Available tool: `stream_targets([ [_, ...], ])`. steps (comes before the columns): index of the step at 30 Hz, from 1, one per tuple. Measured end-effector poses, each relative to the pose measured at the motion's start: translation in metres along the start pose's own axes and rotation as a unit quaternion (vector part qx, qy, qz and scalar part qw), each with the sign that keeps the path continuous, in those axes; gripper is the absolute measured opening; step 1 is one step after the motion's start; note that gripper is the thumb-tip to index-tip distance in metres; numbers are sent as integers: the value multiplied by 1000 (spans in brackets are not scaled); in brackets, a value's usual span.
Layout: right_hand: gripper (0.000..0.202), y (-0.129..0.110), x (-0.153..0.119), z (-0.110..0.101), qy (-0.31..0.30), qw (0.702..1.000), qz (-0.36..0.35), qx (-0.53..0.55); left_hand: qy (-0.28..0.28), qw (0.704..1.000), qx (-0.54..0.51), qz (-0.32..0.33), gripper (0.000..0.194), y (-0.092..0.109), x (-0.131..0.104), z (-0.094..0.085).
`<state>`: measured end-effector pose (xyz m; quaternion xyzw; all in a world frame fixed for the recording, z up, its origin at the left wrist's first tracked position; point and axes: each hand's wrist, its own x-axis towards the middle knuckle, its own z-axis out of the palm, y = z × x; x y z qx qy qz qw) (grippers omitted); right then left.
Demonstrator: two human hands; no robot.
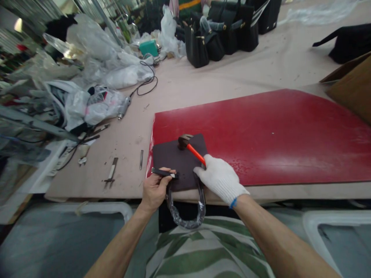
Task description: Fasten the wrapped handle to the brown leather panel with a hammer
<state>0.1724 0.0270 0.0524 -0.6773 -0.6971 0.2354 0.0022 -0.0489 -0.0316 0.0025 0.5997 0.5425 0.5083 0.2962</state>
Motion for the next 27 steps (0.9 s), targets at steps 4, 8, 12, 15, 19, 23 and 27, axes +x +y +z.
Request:
stream_targets([
  [4, 29, 0, -1, -1, -6, 1000, 7, -1, -14, 1000, 3, 7, 14, 2, 3, 2],
  [8, 29, 0, -1, -2, -9, 1000, 11, -1, -22, 1000, 8, 16, 13, 3, 4, 2],
  [12, 29, 0, 0, -2, -12, 1000, 12, 3, -28, 999, 22, 38, 13, 5, 5, 3],
  [15, 30, 0, 0, -1, -9, 1000, 11, 6, -23, 998, 39, 51, 12, 6, 4, 5],
  [19, 29, 0, -2, -2, -3, 1000, 7, 6, -17, 992, 77, 102, 14, 5, 1, 10],
  [23, 30, 1, -2, -3, -2, 1000, 2, 13, -29, 983, 113, 144, 16, 4, 0, 13],
  [27, 28, 2, -2, -2, 3, 1000, -7, 30, -34, 982, 122, 143, 14, 4, 2, 12],
])
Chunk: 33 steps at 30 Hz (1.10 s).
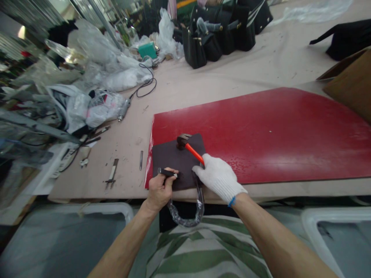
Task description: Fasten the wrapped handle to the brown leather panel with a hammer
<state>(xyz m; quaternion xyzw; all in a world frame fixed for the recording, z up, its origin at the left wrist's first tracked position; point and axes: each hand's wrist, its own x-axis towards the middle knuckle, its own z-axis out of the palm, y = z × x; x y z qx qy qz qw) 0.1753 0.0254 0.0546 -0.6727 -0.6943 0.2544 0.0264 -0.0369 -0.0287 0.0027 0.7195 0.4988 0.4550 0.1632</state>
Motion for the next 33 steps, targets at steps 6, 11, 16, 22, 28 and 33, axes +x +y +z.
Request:
stream_targets([
  [6, 24, 1, -3, -4, -4, 999, -14, 30, -13, 1000, -2, 4, 13, -5, 0, -1],
  [11, 23, -1, -5, -7, -3, 999, -26, 41, -22, 1000, -5, 21, 12, -7, -1, -3],
  [16, 22, 1, -4, -5, 8, 999, -35, 34, -2, 1000, 7, 23, 11, -9, -4, -1],
  [22, 24, 0, -4, -3, 17, 999, -28, 34, -18, 1000, -16, 17, 13, -9, -1, 0],
  [28, 22, 3, -1, -2, 19, 996, -38, 72, -27, 999, -31, -1, 13, -8, 3, -1],
  [33, 34, 12, 1, -5, 7, 986, -92, 142, -31, 999, -43, 10, 13, -7, 4, -3],
])
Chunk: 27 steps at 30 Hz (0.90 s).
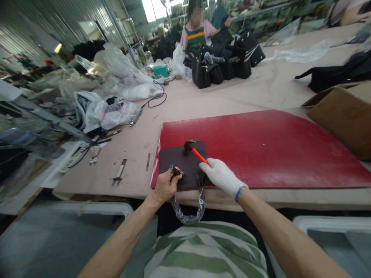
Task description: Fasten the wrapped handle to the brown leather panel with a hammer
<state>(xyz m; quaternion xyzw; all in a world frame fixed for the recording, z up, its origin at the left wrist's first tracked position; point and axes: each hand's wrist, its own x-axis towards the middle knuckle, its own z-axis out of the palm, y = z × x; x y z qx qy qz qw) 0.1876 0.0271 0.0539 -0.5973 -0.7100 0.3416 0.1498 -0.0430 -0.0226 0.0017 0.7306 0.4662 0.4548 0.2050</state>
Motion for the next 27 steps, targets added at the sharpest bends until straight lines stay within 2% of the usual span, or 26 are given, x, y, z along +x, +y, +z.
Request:
stream_targets([
  [3, 38, -12, -18, -13, 29, 999, -31, 30, -5, 1000, 9, 10, 13, -2, -2, 0],
  [7, 40, -36, -61, -36, 87, 991, -74, 71, -5, 998, 46, 37, 13, -5, -6, 3],
  [11, 33, -39, -90, -49, 69, 992, -102, 3, 2, 996, 59, 60, 14, -8, -7, 5],
  [14, 36, -38, -96, -53, 48, 992, -113, -38, 16, 994, 77, 75, 13, -9, -6, 7],
  [18, 34, -49, -100, -55, 136, 972, -188, -33, 26, 992, 85, 88, 15, -9, -6, 8],
  [20, 31, -52, -101, -55, 156, 959, -225, -69, 25, 992, 87, 89, 14, -9, -6, 8],
  [24, 30, -58, -101, -65, 121, 951, -222, -179, 7, 993, 93, 78, 11, -9, -6, 7],
  [25, 31, -62, -102, -69, 123, 955, -217, -162, 5, 993, 92, 77, 11, -8, -7, 7],
  [27, 28, -70, -105, -75, 170, 963, -201, -66, 3, 993, 86, 76, 12, -8, -7, 7],
])
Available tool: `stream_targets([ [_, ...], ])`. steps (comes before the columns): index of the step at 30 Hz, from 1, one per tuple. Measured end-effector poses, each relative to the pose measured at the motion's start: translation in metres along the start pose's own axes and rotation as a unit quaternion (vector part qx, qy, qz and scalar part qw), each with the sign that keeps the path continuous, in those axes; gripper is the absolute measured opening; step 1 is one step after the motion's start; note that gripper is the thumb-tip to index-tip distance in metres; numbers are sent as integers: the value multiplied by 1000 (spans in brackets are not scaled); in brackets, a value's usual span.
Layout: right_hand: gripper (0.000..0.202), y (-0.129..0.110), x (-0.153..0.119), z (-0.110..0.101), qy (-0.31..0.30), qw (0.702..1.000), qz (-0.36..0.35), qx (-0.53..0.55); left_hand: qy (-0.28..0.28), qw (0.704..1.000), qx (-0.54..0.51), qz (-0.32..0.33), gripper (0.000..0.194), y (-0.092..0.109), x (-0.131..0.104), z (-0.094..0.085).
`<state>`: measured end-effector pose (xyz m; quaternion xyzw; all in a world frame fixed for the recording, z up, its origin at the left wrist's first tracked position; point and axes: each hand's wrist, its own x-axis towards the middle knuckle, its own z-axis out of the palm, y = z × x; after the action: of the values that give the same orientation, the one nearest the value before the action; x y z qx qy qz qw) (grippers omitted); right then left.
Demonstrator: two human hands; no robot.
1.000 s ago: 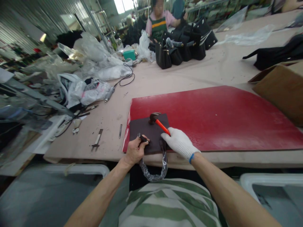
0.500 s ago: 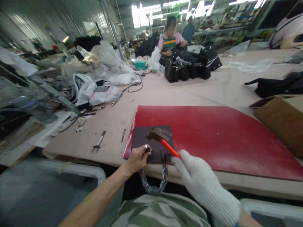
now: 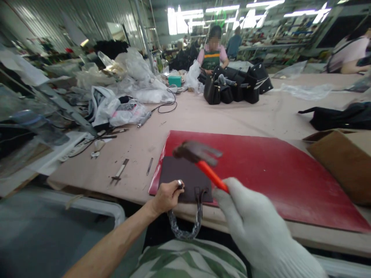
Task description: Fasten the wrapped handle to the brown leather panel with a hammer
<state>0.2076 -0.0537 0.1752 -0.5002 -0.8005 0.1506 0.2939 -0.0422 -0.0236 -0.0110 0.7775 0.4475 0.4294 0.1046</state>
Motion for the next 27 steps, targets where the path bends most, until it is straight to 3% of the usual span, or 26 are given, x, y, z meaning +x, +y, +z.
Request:
stream_targets([
  [2, 22, -2, -2, 1, 85, 994, 26, 59, 3, 1000, -4, 1, 14, 0, 0, 0],
  [3, 23, 0, -5, 5, 84, 995, 23, 51, 7, 1000, -3, 2, 14, 0, -1, 0],
  [5, 26, 8, -11, 15, -27, 999, 1, -42, 16, 1000, 5, 1, 15, 0, -1, 1],
  [8, 32, 21, -11, 25, -169, 979, 41, -108, 24, 1000, 3, -5, 15, -1, -1, 2],
  [12, 30, 30, 12, 39, -187, 975, 98, -67, 5, 999, -35, -31, 15, -2, -1, -2],
  [15, 27, 43, 33, 67, -197, 965, 152, -79, -25, 994, -74, -74, 17, 2, 1, -6],
  [18, 24, 58, 45, 98, -212, 953, 203, -71, -34, 980, -129, -146, 13, 9, 5, -7],
  [20, 23, 65, 46, 111, -213, 951, 216, -67, 3, 953, -207, -223, 11, 10, 10, -10],
  [22, 23, 71, 45, 117, -213, 949, 225, -64, 76, 899, -293, -316, 21, 3, 16, -18],
  [24, 24, 74, 44, 118, -213, 946, 234, -64, 137, 859, -307, -386, 32, -14, 24, -37],
  [25, 24, 75, 44, 117, -214, 945, 238, -64, 145, 862, -263, -408, 33, -25, 27, -49],
  [27, 25, 76, 44, 116, -215, 944, 242, -66, 105, 891, -76, -434, 25, -48, 34, -76],
])
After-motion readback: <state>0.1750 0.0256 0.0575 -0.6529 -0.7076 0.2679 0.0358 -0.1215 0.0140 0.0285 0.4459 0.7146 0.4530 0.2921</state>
